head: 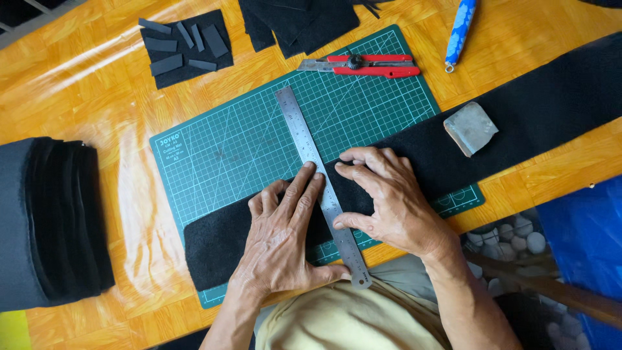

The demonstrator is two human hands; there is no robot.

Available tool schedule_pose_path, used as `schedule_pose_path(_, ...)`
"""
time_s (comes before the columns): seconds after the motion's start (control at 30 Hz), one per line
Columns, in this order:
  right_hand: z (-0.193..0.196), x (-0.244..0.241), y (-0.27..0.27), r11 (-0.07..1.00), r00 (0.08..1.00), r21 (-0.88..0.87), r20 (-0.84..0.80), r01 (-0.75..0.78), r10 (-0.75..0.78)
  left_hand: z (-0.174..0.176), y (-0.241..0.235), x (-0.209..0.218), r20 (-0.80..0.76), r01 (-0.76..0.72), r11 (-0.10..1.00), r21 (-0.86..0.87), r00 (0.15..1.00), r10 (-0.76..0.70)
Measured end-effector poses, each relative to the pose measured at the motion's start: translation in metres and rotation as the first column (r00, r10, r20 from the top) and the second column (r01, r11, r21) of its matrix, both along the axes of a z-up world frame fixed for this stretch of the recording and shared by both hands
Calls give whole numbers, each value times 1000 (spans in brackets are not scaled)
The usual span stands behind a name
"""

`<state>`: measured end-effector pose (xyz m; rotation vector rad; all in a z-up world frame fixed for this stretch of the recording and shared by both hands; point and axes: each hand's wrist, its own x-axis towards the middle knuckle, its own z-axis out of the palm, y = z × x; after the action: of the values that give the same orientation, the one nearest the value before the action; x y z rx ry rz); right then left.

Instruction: The person measures and cuts a long strip of black fabric on a green cutting mat. They use a metal ruler to align the fabric and a red utility knife to make straight cuts, creating smaller rectangular pieces.

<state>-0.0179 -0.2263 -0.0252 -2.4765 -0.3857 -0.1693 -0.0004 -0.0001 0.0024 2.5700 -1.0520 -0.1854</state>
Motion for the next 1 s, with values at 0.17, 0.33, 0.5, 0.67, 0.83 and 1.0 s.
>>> schedule_pose_path(0.17, 1, -1, 0, 1000, 1000, -6, -7, 5, -5, -1, 1, 0, -7, 2, 1000, -3, 1000, -2)
schedule_pose_path(0.33, 1, 0, 0, 1000, 1000, -4, -9, 7, -7, 0, 0, 0, -20, 4, 1000, -4, 1000, -4)
schedule_pose_path(0.5, 0, 0, 1, 1000, 1000, -6, -1, 3, -3, 0, 1, 0, -15, 6, 1000, -5, 1000, -6)
schedule_pose_path(0.67, 4, 0, 1, 999, 1000, -39, -29, 6, -8, -6, -1, 0, 56, -30, 999, -15, 998, 31)
schedule_pose_path(0.83, 5, -1, 2, 999, 999, -36, -48, -2, 0, -7, -2, 1, 41, -33, 999, -34, 999, 34)
schedule_pose_path(1.0, 4, -1, 1, 1000, 999, -25, -40, 2, -3, -4, -3, 2, 46, -32, 998, -48, 998, 34)
